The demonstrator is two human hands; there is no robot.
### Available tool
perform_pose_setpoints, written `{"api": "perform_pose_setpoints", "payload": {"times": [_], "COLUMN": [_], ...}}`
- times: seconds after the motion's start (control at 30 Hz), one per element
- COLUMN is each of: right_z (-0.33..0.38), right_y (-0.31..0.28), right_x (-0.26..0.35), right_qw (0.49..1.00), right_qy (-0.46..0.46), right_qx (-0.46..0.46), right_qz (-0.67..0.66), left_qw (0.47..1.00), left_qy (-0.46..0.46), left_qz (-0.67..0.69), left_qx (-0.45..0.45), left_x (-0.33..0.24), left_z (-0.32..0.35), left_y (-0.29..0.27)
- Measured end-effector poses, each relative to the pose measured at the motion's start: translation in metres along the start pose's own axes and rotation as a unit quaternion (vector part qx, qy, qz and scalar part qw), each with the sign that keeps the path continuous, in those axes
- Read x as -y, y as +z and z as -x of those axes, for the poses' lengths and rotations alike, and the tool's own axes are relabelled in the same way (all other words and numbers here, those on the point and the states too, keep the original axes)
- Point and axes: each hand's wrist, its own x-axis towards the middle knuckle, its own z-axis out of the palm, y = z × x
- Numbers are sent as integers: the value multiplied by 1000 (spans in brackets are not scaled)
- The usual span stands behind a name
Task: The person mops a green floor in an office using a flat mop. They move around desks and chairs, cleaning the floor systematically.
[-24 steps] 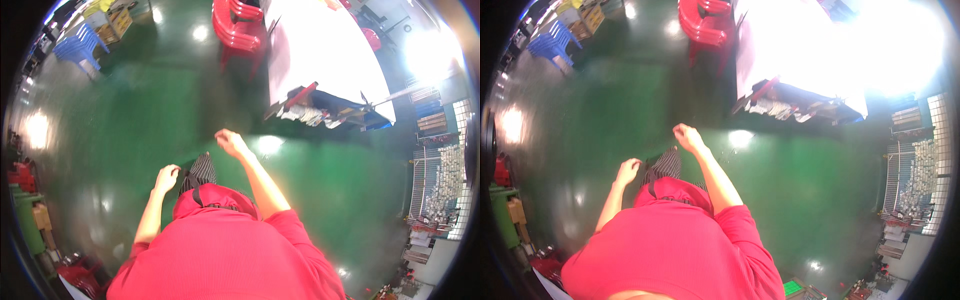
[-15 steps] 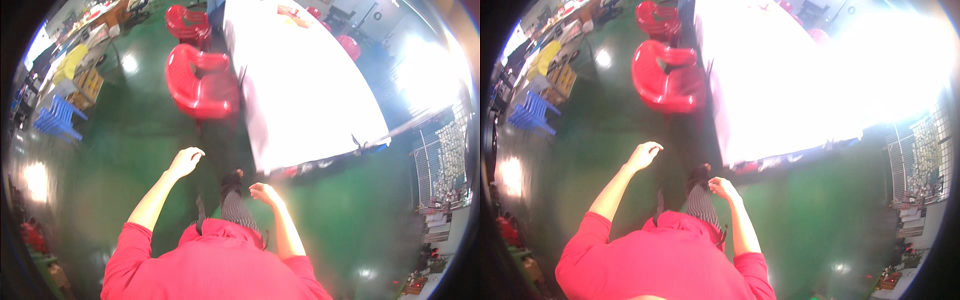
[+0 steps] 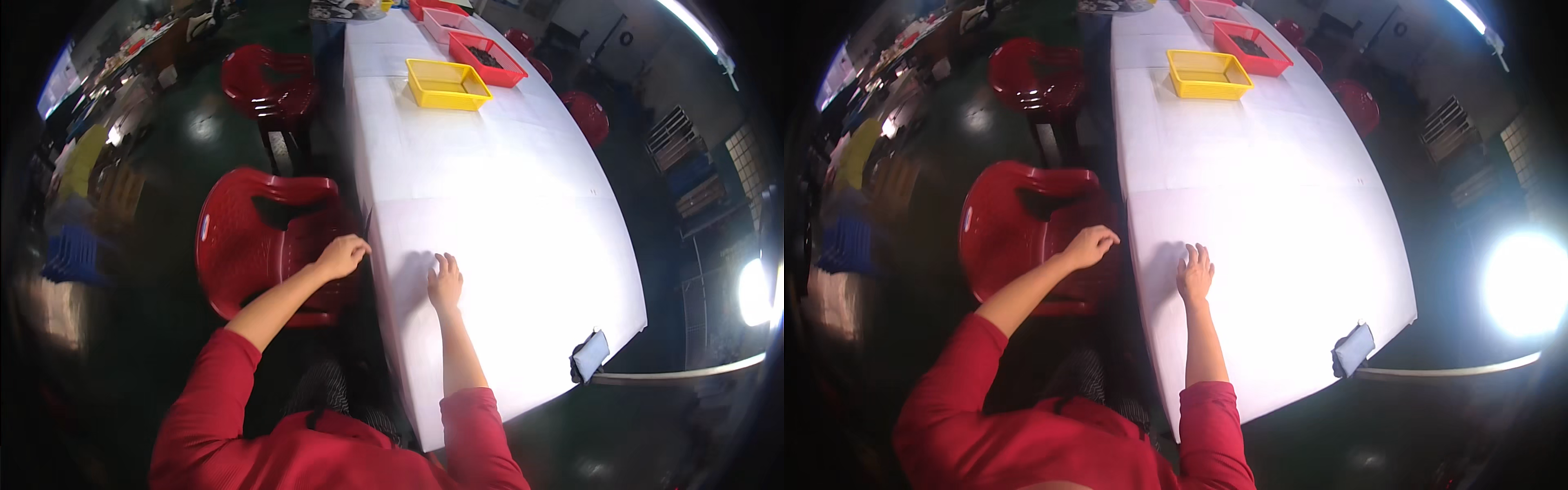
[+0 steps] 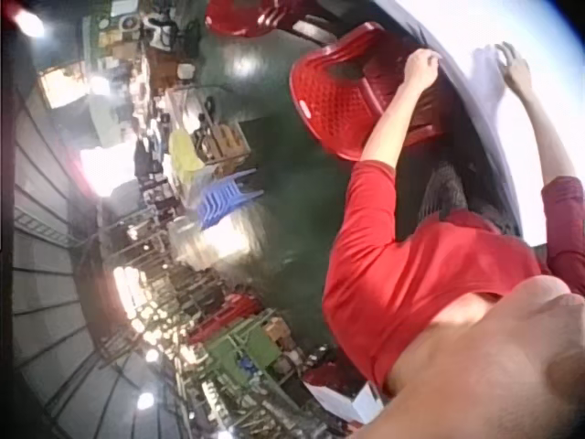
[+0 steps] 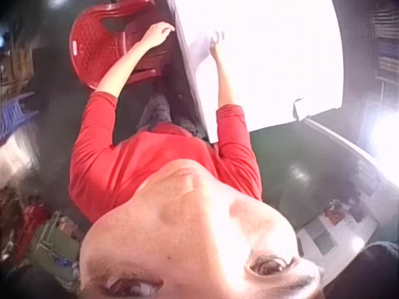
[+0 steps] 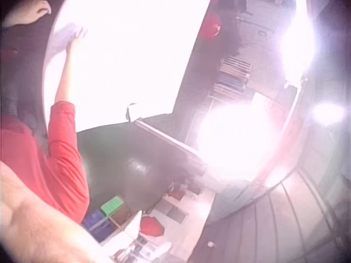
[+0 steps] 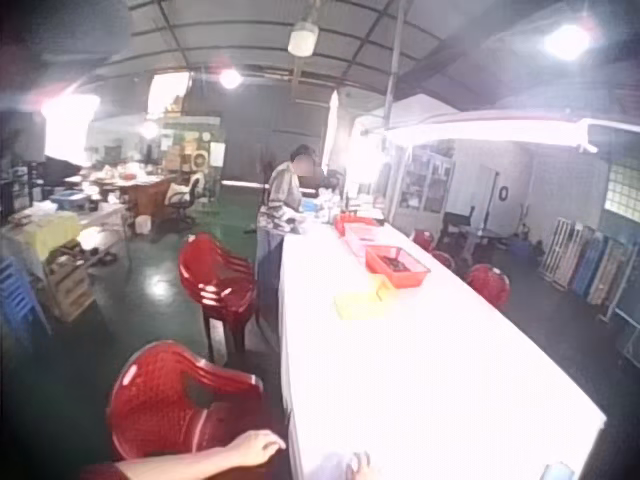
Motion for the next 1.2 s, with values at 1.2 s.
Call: {"api": "perform_pose_setpoints", "payload": {"times": [1.2], "right_z": [-14], "right_y": [-33], "right_x": [-11], "right_qw": [988], "right_qy": [106], "right_qx": [115], "right_qz": [3], "left_qw": [984], "left_qy": [92], "left_qz": [18], "left_qx": [-153], "left_x": [-21], "left_z": [-209], "left_y": [-35]}}
